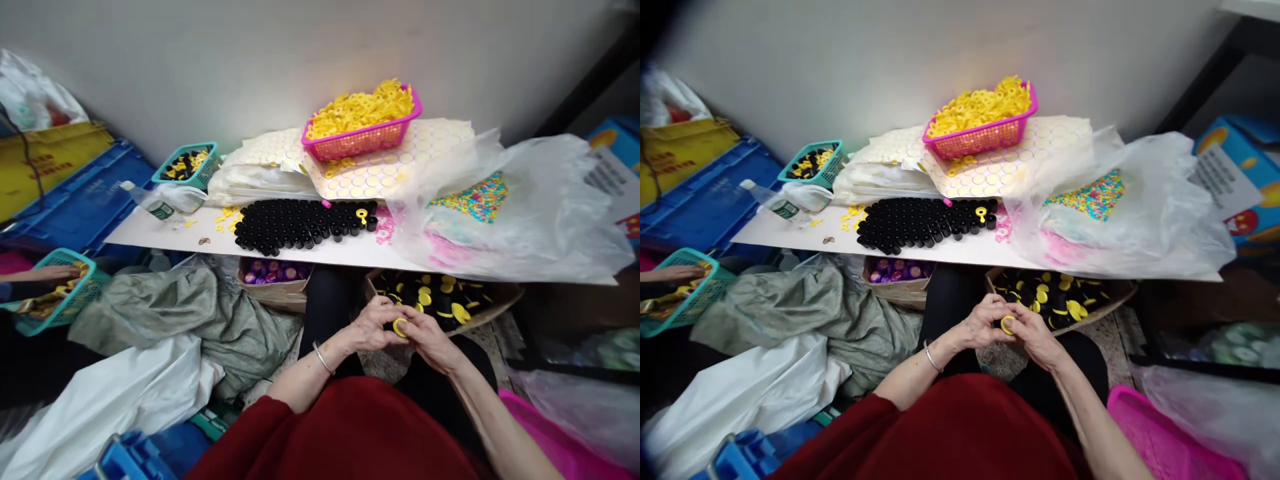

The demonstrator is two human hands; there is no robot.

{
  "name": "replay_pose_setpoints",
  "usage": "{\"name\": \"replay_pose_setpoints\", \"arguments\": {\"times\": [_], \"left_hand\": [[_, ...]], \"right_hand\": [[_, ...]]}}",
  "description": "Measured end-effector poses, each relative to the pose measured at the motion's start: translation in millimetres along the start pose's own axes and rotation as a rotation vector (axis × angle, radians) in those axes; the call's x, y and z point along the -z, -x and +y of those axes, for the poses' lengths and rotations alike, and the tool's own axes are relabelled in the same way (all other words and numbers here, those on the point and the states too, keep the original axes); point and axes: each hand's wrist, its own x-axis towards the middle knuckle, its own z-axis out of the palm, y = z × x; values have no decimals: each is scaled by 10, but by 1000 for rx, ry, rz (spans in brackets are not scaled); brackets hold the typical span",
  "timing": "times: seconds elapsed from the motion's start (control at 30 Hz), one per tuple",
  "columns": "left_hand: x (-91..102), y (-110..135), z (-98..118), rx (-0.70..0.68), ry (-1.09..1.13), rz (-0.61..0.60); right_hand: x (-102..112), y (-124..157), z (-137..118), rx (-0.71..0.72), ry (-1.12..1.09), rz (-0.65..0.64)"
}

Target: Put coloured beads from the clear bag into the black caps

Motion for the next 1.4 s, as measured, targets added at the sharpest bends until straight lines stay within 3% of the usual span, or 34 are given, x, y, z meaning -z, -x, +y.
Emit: {"name": "replay_pose_setpoints", "arguments": {"times": [0.17,0.3,0.6,0.8,0.97,1.07,1.17,1.27,1.4], "left_hand": [[-33,-7,-138,-36,-15,93],[41,-15,-189,-37,-1,116],[188,-29,75,-315,-78,43],[204,-48,20,-271,-178,3],[211,-116,-91,-307,-223,37],[211,-171,-125,-311,-196,55],[306,-263,-171,-244,-187,147],[521,-410,-231,-184,-273,369],[901,-696,-274,-42,-559,672]], "right_hand": [[-63,-127,31,28,32,25],[-74,-193,-11,-44,-12,21],[-112,-96,-267,-48,12,-30],[-134,-147,-133,12,-57,34],[-81,-238,-58,-43,-56,-60],[-7,-322,-69,32,72,12],[184,-472,-74,117,354,282],[472,-627,-45,272,794,533],[740,-708,9,424,1268,591]]}}
